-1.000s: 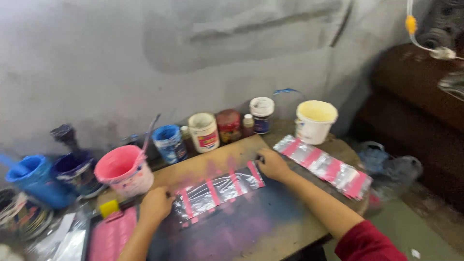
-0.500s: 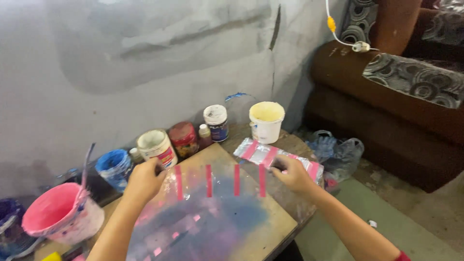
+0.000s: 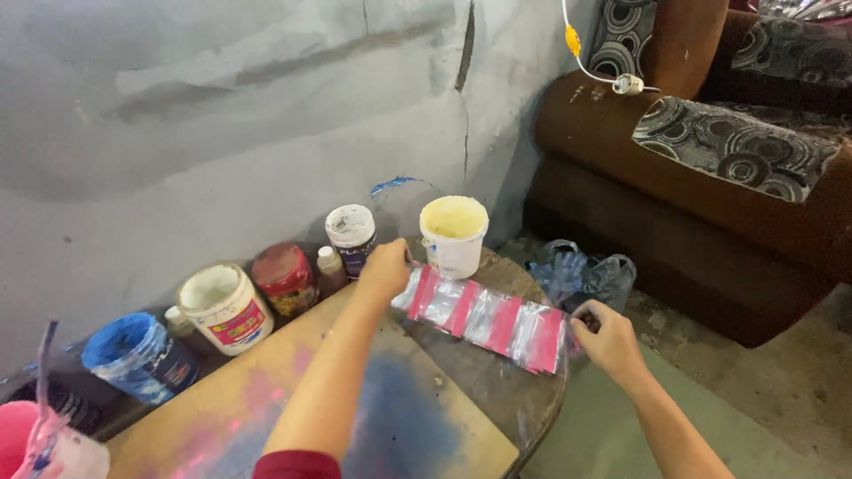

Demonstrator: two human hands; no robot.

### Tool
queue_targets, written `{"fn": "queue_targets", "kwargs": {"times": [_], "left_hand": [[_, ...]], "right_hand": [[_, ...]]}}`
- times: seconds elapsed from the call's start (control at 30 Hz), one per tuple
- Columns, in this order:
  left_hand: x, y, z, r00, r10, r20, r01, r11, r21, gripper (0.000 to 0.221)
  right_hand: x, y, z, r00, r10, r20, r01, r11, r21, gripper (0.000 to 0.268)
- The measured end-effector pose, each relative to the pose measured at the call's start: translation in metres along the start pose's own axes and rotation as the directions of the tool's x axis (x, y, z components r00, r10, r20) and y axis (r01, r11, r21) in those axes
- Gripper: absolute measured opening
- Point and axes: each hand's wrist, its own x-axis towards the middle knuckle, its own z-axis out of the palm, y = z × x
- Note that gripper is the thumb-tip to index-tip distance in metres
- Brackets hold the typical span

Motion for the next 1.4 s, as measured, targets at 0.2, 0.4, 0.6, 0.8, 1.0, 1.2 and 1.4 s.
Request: {"fn": "queue_targets", "kwargs": {"times": [0.2, 0.4, 0.6, 0.8, 1.0, 1.2, 1.4], "left_hand": [[0.024, -0.010, 0.050, 0.999, 0.024, 0.032, -0.026, 0.996, 0.081, 0.011], [0.029, -0.013, 0.046, 0.999, 0.013, 0.037, -0.015, 0.997, 0.073, 0.017], [0.026, 0.000, 0.046, 0.993, -0.064, 0.097, 0.059, 0.997, 0.056, 0.025], [0.019, -0.011, 0.041, 0.998, 0.053, 0.038, -0.057, 0.991, 0.118, 0.025], [-0.043, -0.043, -0.016, 0.953, 0.300, -0.034, -0.261, 0.876, 0.404, 0.027], [-0.179, -0.094, -0.085, 0.953, 0.301, -0.022, -0.221, 0.744, 0.630, 0.032], [-0.384, -0.124, -0.172, 0.995, 0.037, -0.091, 0.017, 0.848, 0.530, 0.037]], "right_hand": [[0.011, 0.026, 0.008, 0.993, 0.102, 0.061, -0.100, 0.995, -0.030, 0.017], [0.011, 0.011, 0.013, 0.981, 0.175, 0.081, -0.167, 0.982, -0.090, 0.018], [0.002, -0.023, 0.006, 0.952, 0.292, 0.096, -0.259, 0.931, -0.258, 0.015], [-0.006, -0.041, -0.003, 0.960, 0.274, 0.056, -0.228, 0.884, -0.408, 0.039], [-0.005, -0.032, 0.049, 0.969, -0.236, 0.068, 0.243, 0.876, -0.416, 0.042], [-0.036, -0.131, 0.121, 0.699, -0.609, 0.375, 0.692, 0.707, -0.143, 0.041], [-0.134, -0.275, 0.181, 0.267, -0.689, 0.674, 0.908, 0.415, 0.065, 0.024]]}}
